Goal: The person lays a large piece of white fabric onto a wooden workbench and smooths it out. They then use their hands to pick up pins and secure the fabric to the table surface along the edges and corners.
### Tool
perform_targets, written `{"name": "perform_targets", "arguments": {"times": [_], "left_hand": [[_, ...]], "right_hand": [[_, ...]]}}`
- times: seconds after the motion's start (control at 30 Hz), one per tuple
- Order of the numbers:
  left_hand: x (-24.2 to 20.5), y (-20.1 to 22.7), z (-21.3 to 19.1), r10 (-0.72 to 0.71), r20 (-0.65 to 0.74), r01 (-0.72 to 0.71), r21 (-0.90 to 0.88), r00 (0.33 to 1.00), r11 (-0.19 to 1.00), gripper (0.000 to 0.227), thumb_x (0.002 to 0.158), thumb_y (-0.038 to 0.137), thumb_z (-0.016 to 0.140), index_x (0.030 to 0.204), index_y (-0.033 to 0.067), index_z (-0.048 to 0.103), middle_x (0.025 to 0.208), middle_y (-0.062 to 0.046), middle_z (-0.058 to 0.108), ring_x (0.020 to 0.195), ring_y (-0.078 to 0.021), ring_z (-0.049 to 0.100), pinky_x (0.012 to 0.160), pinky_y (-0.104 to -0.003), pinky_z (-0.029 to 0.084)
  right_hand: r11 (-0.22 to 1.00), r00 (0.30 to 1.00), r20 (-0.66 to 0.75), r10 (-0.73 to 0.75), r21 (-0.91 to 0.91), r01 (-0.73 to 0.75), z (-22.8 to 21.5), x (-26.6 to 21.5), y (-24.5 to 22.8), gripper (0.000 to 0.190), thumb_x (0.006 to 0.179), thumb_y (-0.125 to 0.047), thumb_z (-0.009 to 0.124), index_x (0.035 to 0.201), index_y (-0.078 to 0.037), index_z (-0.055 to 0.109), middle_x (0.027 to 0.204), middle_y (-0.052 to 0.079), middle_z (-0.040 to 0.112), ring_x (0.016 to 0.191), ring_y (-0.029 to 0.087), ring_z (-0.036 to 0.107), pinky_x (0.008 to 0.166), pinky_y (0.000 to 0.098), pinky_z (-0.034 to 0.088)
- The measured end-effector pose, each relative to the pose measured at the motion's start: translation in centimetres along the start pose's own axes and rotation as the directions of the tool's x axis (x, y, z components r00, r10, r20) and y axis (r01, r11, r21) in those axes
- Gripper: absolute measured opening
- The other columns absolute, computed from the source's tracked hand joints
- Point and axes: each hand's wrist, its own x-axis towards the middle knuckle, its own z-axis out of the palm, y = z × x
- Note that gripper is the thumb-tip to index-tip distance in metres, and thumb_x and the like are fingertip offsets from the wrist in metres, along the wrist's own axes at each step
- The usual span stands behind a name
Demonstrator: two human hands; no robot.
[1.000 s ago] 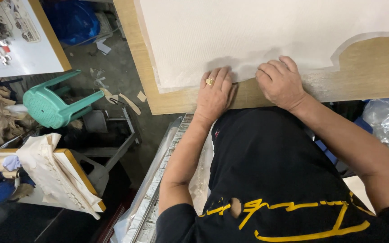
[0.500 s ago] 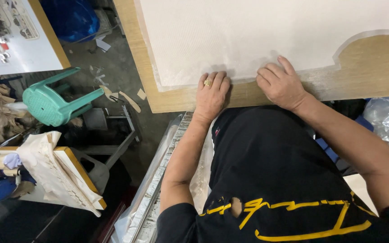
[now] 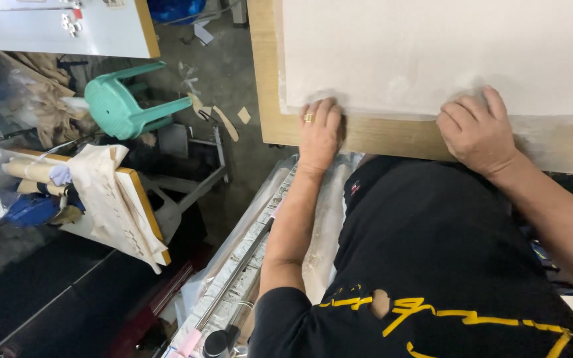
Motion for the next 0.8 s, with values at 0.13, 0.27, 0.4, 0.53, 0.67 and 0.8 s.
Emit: {"name": "perform_targets", "arguments": {"times": [0.13, 0.27, 0.4, 0.53, 0.67, 0.8], "left_hand": [[-0.6, 0.0, -0.2, 0.05, -0.032, -0.047, 0.082, 0.998, 0.996, 0.009, 0.095, 0.01, 0.058, 0.102, 0.0103, 0.064, 0.116, -0.008, 0.067, 0.101, -0.027, 0.065, 0.099, -0.045, 0.048], [-0.6, 0.0, 0.0, 0.029, -0.021, -0.028, 0.054, 0.999, 0.998, 0.015, 0.092, 0.008, 0.058, 0.104, 0.0092, 0.066, 0.118, -0.01, 0.068, 0.103, -0.0277, 0.066, 0.1, -0.045, 0.047], [-0.8, 0.3, -1.3, -0.007, 0.059, 0.013, -0.091, 0.998, 0.996, 0.029, 0.088, 0.012, 0.059, 0.114, 0.002, 0.065, 0.125, -0.018, 0.065, 0.114, -0.0374, 0.063, 0.112, -0.054, 0.042], [-1.5, 1.0, -0.4, -0.109, 0.117, 0.125, -0.139, 0.987, 0.982, 0.034, 0.095, 0.016, 0.055, 0.126, 0.0036, 0.063, 0.139, -0.02, 0.061, 0.131, -0.0424, 0.056, 0.115, -0.058, 0.039], [-0.3, 2.6, 3.0, -0.233, 0.211, 0.248, -0.045, 0.949, 0.968, 0.064, 0.1, 0.035, 0.055, 0.152, -0.0008, 0.045, 0.159, -0.026, 0.039, 0.148, -0.0493, 0.035, 0.123, -0.063, 0.027], [-0.6, 2.1, 4.6, -0.252, 0.135, 0.24, 0.099, 0.958, 0.966, 0.075, 0.101, 0.052, 0.053, 0.154, -0.0002, 0.046, 0.159, -0.031, 0.037, 0.148, -0.0533, 0.03, 0.118, -0.063, 0.025]], "right_hand": [[1.0, 1.0, 0.004, -0.006, 0.004, 0.006, 0.1, -0.3, -0.1, 0.024, 0.104, -0.001, 0.065, 0.084, -0.013, 0.062, 0.098, 0.002, 0.072, 0.089, 0.018, 0.069, 0.106, 0.0465, 0.049], [1.0, 1.0, 0.008, -0.016, -0.009, 0.016, 0.2, -0.3, 0.0, 0.022, 0.105, -0.003, 0.069, 0.087, -0.015, 0.064, 0.099, 0.0, 0.073, 0.09, 0.017, 0.07, 0.112, 0.0478, 0.047], [1.0, 0.993, 0.115, 0.005, -0.024, -0.002, -0.1, -1.6, 0.3, 0.012, 0.098, -0.023, 0.08, 0.094, -0.018, 0.069, 0.108, -0.002, 0.073, 0.099, 0.015, 0.069, 0.116, 0.0418, 0.045], [0.98, 0.967, 0.172, 0.187, -0.107, -0.17, 0.9, -4.7, 0.0, 0.02, 0.102, -0.031, 0.07, 0.114, -0.016, 0.075, 0.129, 0.003, 0.074, 0.117, 0.024, 0.07, 0.116, 0.0448, 0.045], [0.917, 0.869, 0.327, 0.371, 0.022, -0.399, 3.4, -7.7, -0.3, 0.065, 0.1, -0.044, 0.069, 0.148, -0.002, 0.06, 0.156, 0.026, 0.052, 0.144, 0.05, 0.045, 0.115, 0.0705, 0.03], [0.9, 0.884, 0.2, 0.423, 0.021, -0.435, 5.1, -8.2, -0.8, 0.07, 0.101, -0.052, 0.06, 0.155, -0.007, 0.052, 0.158, 0.023, 0.049, 0.144, 0.048, 0.042, 0.117, 0.0671, 0.023]]}}
